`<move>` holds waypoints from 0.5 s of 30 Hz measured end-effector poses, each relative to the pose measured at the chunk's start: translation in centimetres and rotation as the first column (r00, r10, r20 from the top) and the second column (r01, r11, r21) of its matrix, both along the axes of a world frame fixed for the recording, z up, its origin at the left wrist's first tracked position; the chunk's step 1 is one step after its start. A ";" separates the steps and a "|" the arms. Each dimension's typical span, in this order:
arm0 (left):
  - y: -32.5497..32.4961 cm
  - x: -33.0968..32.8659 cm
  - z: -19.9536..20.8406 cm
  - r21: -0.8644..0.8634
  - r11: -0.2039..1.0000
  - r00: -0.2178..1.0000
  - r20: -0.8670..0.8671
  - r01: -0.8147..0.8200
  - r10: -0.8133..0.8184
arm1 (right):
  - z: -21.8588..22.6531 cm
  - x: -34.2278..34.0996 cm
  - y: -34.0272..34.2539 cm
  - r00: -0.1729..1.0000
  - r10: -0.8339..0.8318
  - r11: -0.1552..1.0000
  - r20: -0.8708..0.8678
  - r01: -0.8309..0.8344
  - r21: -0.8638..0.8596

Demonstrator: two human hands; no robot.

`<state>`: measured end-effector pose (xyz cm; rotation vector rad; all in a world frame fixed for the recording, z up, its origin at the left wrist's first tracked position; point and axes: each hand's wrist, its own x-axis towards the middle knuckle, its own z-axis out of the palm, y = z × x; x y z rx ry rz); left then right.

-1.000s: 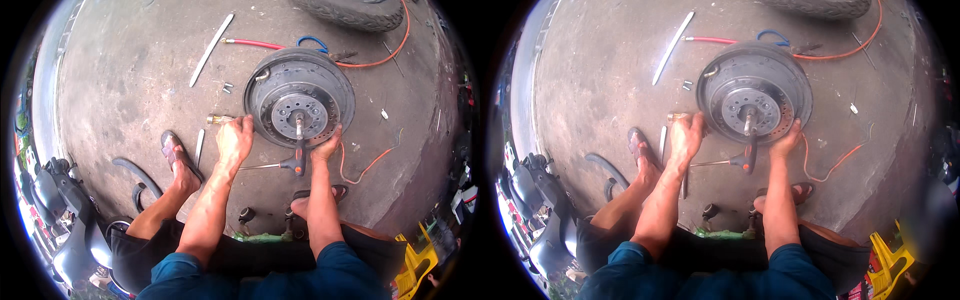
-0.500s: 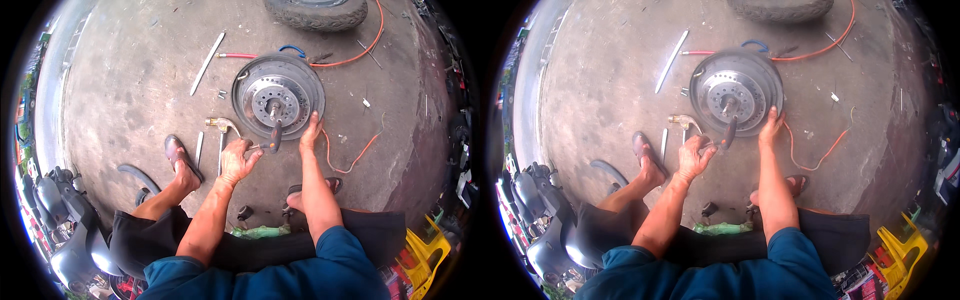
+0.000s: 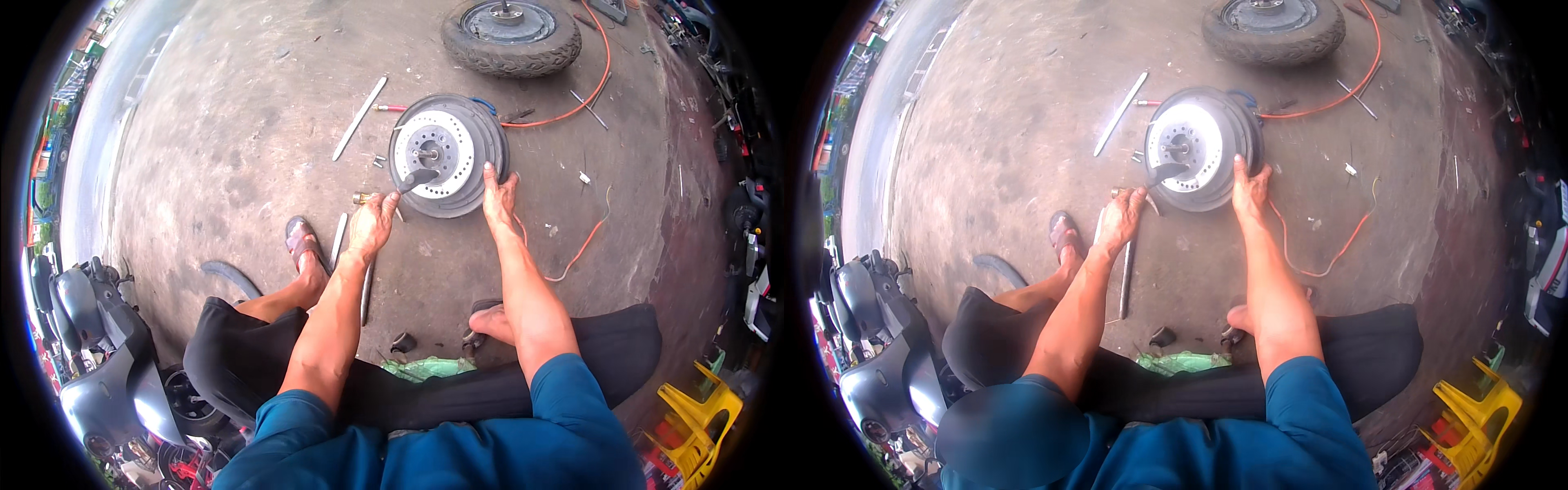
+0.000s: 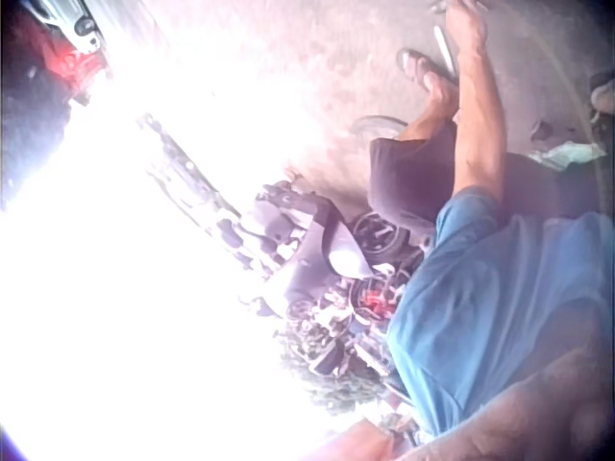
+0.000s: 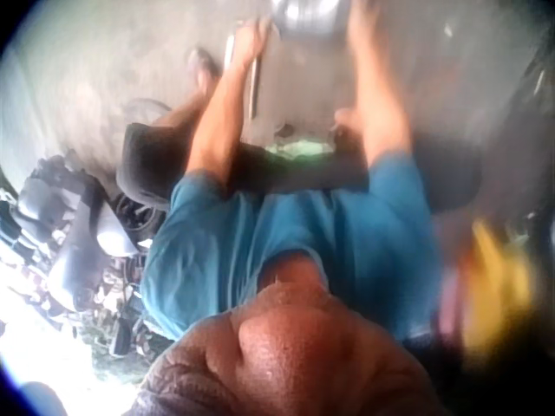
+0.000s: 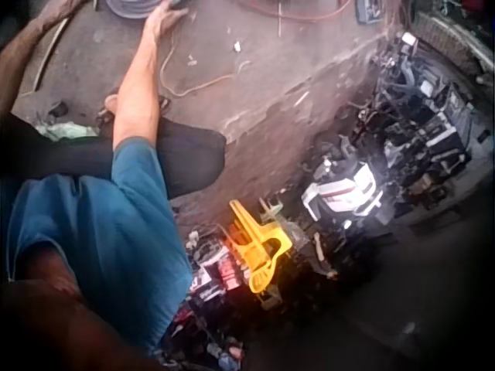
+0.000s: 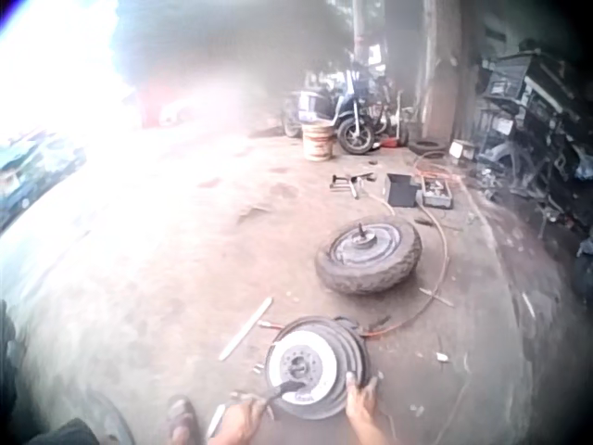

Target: The person disassembles a bicycle wheel hub motor by hammering a metal pin, removing the internal components, and cleaning the surface with a rag.

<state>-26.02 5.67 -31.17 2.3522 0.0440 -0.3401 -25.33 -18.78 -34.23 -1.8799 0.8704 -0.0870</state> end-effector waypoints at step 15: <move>-3.6 2.5 2.4 -0.084 0.996 0.987 0.158 -0.017 0.030 | 0.1 -0.7 0.3 0.993 -0.113 0.984 -0.015 0.114 0.134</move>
